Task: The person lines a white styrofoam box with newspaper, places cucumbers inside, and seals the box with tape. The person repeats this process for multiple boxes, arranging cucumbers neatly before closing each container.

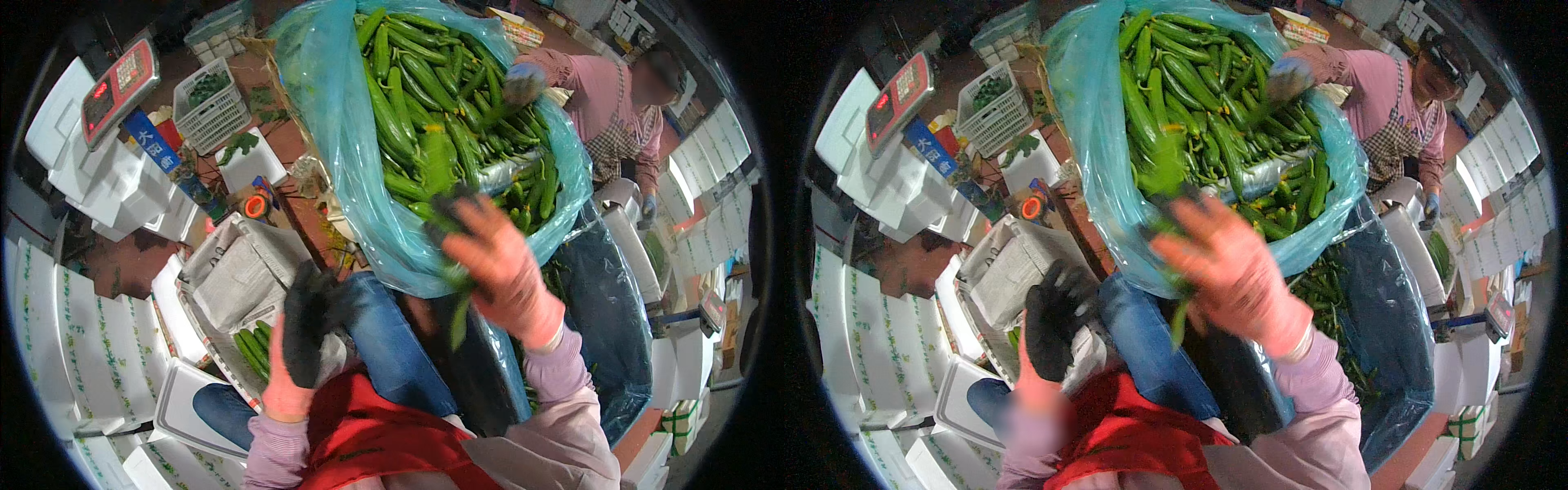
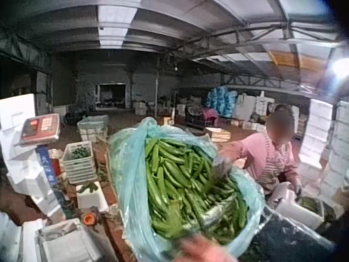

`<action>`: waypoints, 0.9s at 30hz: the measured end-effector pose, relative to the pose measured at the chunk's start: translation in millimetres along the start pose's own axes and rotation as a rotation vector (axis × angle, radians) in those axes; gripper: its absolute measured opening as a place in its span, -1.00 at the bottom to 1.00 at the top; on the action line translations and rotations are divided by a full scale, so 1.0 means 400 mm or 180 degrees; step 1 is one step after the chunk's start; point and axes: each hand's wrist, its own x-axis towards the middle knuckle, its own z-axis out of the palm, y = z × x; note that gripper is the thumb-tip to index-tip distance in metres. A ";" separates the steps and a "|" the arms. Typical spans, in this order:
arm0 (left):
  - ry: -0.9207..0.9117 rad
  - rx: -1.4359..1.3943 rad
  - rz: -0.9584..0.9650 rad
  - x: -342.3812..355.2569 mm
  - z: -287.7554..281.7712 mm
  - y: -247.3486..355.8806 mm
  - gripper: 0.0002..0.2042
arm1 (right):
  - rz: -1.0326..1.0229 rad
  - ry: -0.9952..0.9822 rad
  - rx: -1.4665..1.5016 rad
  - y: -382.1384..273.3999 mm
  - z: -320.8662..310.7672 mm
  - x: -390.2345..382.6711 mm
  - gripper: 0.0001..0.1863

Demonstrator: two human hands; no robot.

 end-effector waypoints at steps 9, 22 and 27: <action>0.0622 -0.0172 -0.0601 -0.037 0.170 0.059 -0.58 | 0.2051 -0.0847 0.0558 0.321 0.324 0.108 -0.28; 0.0243 0.0103 -0.0080 -0.132 0.023 -0.021 -0.54 | 0.3174 0.0200 0.0806 0.026 0.029 -0.125 -0.35; -0.0036 0.1294 0.0385 -0.160 0.017 -0.155 -0.51 | 0.1637 -0.0633 0.1027 -0.276 0.103 -0.161 -0.49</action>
